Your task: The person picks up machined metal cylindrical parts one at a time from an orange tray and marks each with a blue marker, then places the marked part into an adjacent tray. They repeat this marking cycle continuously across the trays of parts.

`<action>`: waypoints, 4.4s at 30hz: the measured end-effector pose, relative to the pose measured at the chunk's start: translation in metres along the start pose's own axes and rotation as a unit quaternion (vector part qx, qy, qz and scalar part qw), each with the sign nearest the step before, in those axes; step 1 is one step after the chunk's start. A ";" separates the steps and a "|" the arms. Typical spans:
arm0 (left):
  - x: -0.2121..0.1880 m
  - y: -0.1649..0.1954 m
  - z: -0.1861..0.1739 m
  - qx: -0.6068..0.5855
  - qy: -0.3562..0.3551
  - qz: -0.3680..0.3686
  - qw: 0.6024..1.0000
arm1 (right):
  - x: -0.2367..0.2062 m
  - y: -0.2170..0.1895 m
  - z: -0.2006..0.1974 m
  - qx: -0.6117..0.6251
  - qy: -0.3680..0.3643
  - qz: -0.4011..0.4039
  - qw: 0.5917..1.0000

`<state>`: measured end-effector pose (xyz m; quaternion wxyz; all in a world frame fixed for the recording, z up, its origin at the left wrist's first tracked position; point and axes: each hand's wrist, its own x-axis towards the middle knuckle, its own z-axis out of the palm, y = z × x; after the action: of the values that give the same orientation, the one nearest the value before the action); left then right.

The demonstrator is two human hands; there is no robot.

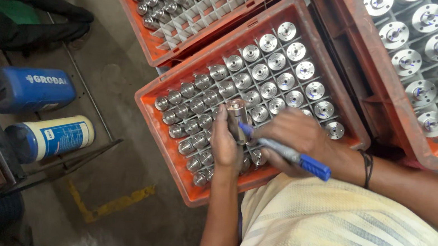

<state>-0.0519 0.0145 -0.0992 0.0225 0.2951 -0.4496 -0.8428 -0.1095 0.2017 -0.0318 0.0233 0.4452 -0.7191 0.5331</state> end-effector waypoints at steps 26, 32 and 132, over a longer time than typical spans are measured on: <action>-0.018 0.041 -0.007 0.575 0.074 0.225 0.783 | -0.007 -0.008 -0.013 0.037 -0.013 0.091 0.995; 0.001 0.031 -0.023 0.686 0.160 0.141 0.696 | -0.006 -0.001 -0.008 0.035 -0.015 0.092 0.995; 0.014 0.035 -0.009 0.138 -0.028 0.096 0.985 | -0.004 -0.002 0.005 0.046 -0.029 0.060 0.997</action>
<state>-0.0668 -0.0172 -0.0821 0.0500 0.2275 -0.5880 -0.7746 -0.1039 0.1998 -0.0347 -0.0502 0.4175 -0.7195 0.5527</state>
